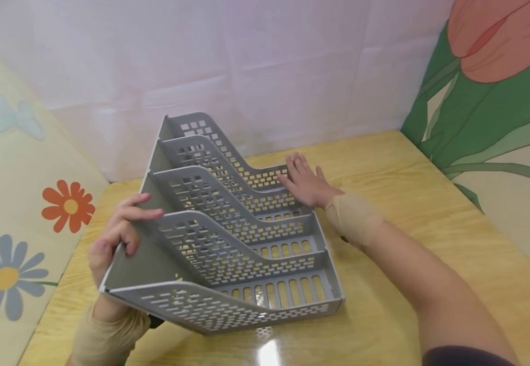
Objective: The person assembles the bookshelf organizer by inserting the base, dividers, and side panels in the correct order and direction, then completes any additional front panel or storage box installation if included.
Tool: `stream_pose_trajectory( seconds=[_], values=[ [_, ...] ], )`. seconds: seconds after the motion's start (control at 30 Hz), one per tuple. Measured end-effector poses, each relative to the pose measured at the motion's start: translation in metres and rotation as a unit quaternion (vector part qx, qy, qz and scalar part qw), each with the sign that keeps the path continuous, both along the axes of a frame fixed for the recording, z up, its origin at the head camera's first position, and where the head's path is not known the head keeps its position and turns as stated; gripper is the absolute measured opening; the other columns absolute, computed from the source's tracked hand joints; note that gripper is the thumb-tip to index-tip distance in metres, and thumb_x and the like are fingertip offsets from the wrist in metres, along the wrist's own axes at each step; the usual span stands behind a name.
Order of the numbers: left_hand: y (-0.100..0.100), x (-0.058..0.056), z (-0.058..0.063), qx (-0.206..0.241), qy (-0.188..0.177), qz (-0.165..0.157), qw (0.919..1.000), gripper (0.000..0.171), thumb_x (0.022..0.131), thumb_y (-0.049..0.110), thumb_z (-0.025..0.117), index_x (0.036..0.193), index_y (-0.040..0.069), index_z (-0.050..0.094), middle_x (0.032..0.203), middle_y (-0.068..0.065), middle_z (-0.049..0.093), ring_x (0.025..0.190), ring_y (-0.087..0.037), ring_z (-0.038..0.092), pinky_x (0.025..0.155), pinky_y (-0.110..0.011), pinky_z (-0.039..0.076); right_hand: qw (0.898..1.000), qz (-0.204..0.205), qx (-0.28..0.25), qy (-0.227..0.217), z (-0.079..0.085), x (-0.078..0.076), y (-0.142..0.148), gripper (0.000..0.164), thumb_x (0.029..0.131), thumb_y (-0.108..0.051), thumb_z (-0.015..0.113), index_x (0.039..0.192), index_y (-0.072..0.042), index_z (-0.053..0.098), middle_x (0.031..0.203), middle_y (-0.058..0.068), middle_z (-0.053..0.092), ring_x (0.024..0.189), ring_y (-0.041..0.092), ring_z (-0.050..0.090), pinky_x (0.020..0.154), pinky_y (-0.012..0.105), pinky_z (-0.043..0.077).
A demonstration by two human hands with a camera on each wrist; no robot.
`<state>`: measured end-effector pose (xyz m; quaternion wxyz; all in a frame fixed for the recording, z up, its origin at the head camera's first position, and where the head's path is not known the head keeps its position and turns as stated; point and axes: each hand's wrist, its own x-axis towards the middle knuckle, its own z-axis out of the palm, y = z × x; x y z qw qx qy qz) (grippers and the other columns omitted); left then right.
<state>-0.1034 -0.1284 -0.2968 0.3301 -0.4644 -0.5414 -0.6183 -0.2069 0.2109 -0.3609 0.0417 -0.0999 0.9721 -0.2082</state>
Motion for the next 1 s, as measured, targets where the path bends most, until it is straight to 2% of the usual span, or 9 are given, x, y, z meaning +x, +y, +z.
stream_pose_trajectory(
  seconds=[0.13, 0.37, 0.53, 0.6, 0.7, 0.8, 0.83, 0.9, 1.0],
  values=[
    [0.000, 0.000, 0.000, -0.003, 0.000, -0.004, 1.0000, 0.050, 0.102, 0.029, 0.030, 0.057, 0.008, 0.031, 0.101, -0.009, 0.069, 0.114, -0.034, 0.050, 0.104, -0.042, 0.028, 1.000, 0.001, 0.002, 0.015, -0.005, 0.000, 0.002, 0.071, 0.101, -0.051, 0.016, 0.150, -0.007, -0.011, 0.154, 0.012, -0.019, 0.141, 0.026, -0.017, 0.107, 0.056, -0.013],
    [0.000, 0.000, 0.001, -0.003, -0.005, -0.004, 1.0000, 0.050, 0.102, 0.028, 0.030, 0.056, 0.007, 0.031, 0.101, -0.007, 0.069, 0.113, -0.034, 0.050, 0.104, -0.043, 0.028, 0.999, 0.007, 0.042, 0.035, -0.006, -0.001, 0.001, 0.077, 0.099, -0.058, 0.015, 0.150, -0.005, -0.008, 0.156, 0.014, -0.013, 0.142, 0.028, -0.012, 0.111, 0.052, -0.008],
    [-0.001, 0.000, 0.003, 0.004, -0.007, 0.002, 1.0000, 0.051, 0.102, 0.028, 0.031, 0.056, 0.007, 0.031, 0.100, -0.007, 0.069, 0.113, -0.034, 0.050, 0.104, -0.043, 0.028, 0.997, -0.015, 0.025, 0.068, -0.005, 0.000, -0.004, 0.077, 0.099, -0.058, 0.016, 0.151, -0.005, -0.004, 0.157, 0.015, -0.002, 0.143, 0.032, -0.002, 0.110, 0.054, -0.008],
    [-0.001, 0.000, 0.003, 0.007, -0.006, 0.006, 0.9999, 0.051, 0.102, 0.027, 0.031, 0.056, 0.007, 0.030, 0.100, -0.006, 0.069, 0.113, -0.033, 0.050, 0.104, -0.043, 0.028, 0.996, -0.030, -0.002, 0.083, -0.005, 0.004, -0.008, 0.077, 0.099, -0.056, 0.018, 0.151, -0.003, -0.001, 0.157, 0.018, 0.004, 0.143, 0.035, 0.004, 0.111, 0.054, -0.004],
    [-0.001, 0.001, 0.003, 0.008, -0.010, 0.011, 0.9999, 0.051, 0.102, 0.027, 0.031, 0.056, 0.007, 0.031, 0.100, -0.006, 0.069, 0.113, -0.033, 0.050, 0.104, -0.043, 0.028, 0.991, -0.043, -0.116, 0.050, -0.006, 0.018, -0.011, 0.074, 0.101, -0.049, 0.020, 0.150, 0.001, -0.004, 0.155, 0.025, 0.005, 0.141, 0.040, 0.007, 0.112, 0.053, 0.002],
    [0.000, 0.002, 0.002, 0.008, -0.013, 0.014, 0.9998, 0.051, 0.102, 0.028, 0.031, 0.056, 0.007, 0.031, 0.100, -0.006, 0.069, 0.113, -0.033, 0.050, 0.104, -0.043, 0.028, 0.973, -0.059, -0.224, -0.020, -0.007, 0.043, -0.011, 0.074, 0.102, -0.048, 0.019, 0.148, 0.000, -0.012, 0.154, 0.026, -0.005, 0.141, 0.041, 0.001, 0.112, 0.052, 0.003],
    [0.001, 0.002, 0.002, 0.007, -0.015, 0.014, 0.9998, 0.051, 0.102, 0.028, 0.031, 0.056, 0.007, 0.031, 0.100, -0.006, 0.069, 0.113, -0.034, 0.050, 0.104, -0.044, 0.028, 0.967, -0.060, -0.243, -0.037, -0.008, 0.053, -0.010, 0.073, 0.102, -0.048, 0.019, 0.148, -0.001, -0.014, 0.154, 0.026, -0.007, 0.140, 0.042, -0.001, 0.111, 0.054, 0.002],
    [0.002, 0.002, 0.002, 0.007, -0.016, 0.015, 0.9997, 0.051, 0.102, 0.029, 0.031, 0.056, 0.007, 0.031, 0.099, -0.006, 0.069, 0.113, -0.034, 0.051, 0.104, -0.044, 0.028, 0.964, -0.055, -0.256, -0.043, -0.010, 0.072, -0.007, 0.072, 0.102, -0.047, 0.019, 0.149, -0.003, -0.014, 0.154, 0.025, -0.007, 0.140, 0.043, -0.002, 0.110, 0.056, 0.002],
    [0.003, 0.002, 0.001, 0.008, -0.015, 0.014, 0.9998, 0.051, 0.102, 0.028, 0.030, 0.056, 0.007, 0.031, 0.099, -0.006, 0.069, 0.112, -0.034, 0.051, 0.104, -0.045, 0.029, 0.969, -0.029, -0.244, -0.033, -0.014, 0.100, -0.004, 0.070, 0.104, -0.042, 0.024, 0.149, -0.002, -0.013, 0.154, 0.022, -0.012, 0.140, 0.042, -0.005, 0.110, 0.058, 0.002]
  ],
)
